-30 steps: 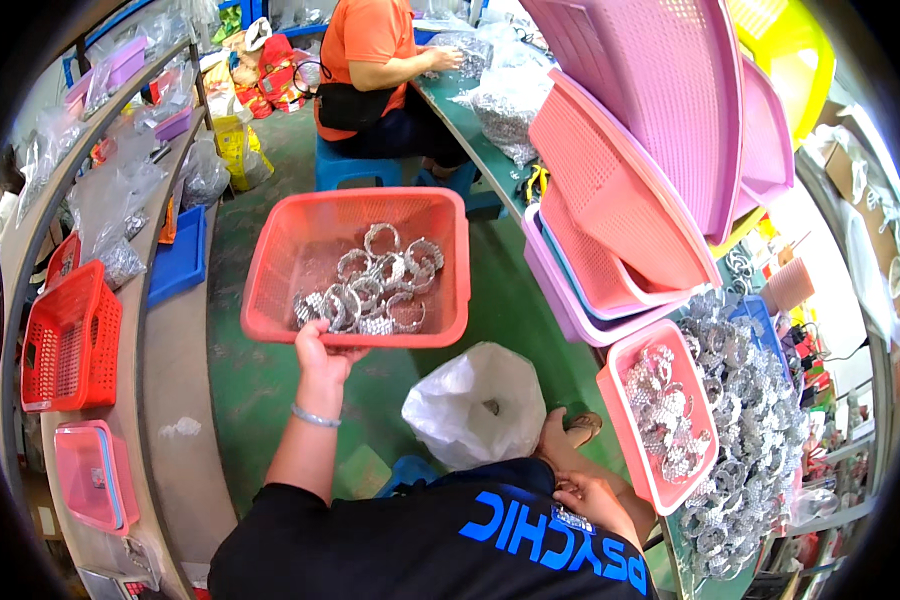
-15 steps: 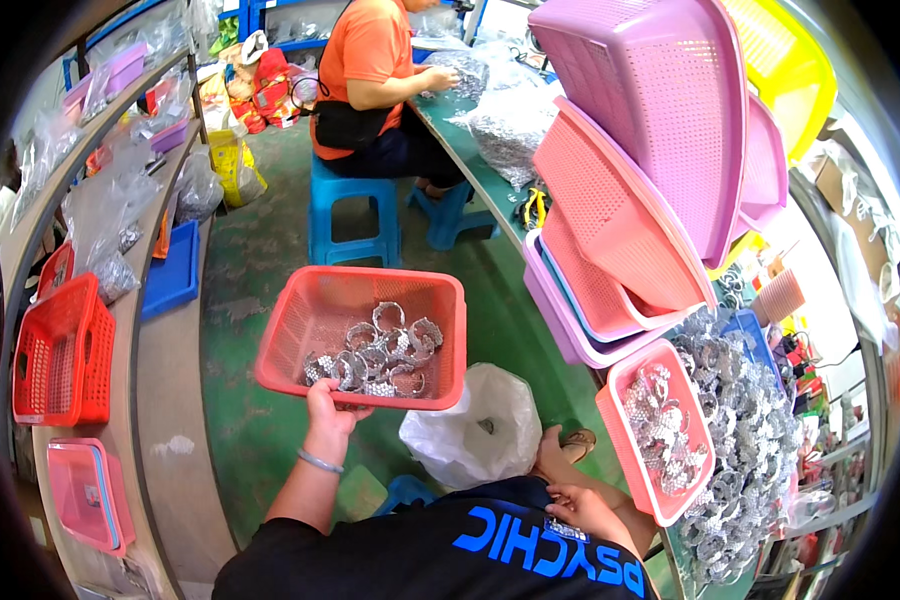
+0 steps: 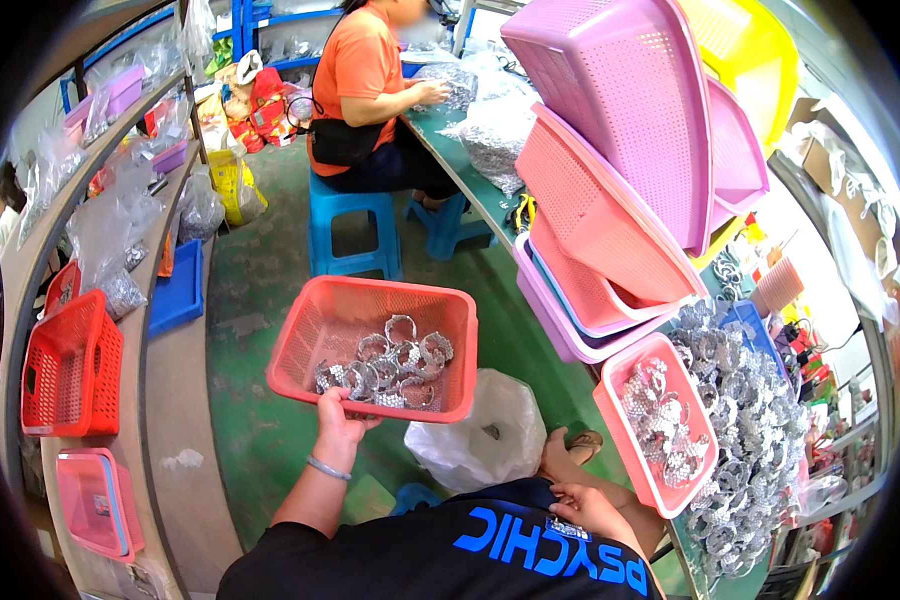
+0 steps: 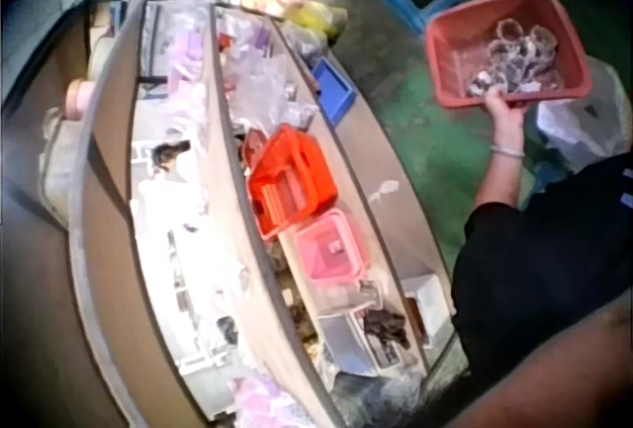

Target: The person sorts silver-colored jewelry pieces, likely bracelets, from a large pile on a table into a pink plastic basket. They pick up items by hand, separate them, and place them into the basket, occasionally handing the basket to another person.

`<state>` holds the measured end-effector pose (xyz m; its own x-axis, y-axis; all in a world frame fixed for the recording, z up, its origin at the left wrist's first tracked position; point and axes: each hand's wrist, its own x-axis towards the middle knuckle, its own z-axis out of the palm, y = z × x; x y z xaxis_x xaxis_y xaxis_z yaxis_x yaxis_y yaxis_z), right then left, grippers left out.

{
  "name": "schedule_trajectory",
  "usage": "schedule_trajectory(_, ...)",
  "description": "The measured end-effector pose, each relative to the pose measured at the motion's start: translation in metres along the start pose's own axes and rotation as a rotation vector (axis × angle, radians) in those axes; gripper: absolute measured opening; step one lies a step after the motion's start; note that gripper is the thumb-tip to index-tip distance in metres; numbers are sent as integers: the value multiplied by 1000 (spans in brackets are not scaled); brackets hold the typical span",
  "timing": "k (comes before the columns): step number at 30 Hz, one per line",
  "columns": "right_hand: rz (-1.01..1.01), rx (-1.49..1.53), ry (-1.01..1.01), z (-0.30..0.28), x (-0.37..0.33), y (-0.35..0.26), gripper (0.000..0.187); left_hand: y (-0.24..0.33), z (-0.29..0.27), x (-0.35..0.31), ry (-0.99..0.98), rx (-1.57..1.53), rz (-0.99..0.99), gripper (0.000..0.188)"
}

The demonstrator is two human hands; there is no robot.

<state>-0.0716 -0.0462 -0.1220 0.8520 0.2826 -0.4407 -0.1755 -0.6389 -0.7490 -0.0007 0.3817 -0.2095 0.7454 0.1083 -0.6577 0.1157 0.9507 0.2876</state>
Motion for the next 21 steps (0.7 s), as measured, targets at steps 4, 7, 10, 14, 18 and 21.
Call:
schedule_trajectory(4, -36, -56, 7, -1, -1, -1, 37, -1, 1, -3, -1, 15, -9, 30)
schedule_trajectory(7, -64, -92, 18, -1, -3, -5, 37, -1, 7, -12, 1, 31, 1, 30)
schedule_trajectory(10, -81, -82, 16, -2, -3, 0, 37, -2, 15, -21, -14, 49, 13, 31)
schedule_trajectory(14, -87, -99, 18, -3, -4, -5, 36, -5, 18, -22, -36, 69, 16, 31)
schedule_trajectory(18, -109, -164, 40, -5, -9, -6, 35, -9, 24, -26, -89, 142, 25, 36)
schedule_trajectory(21, -192, -202, 39, -8, -9, -13, 35, -15, 39, -36, -78, 162, 16, 49)
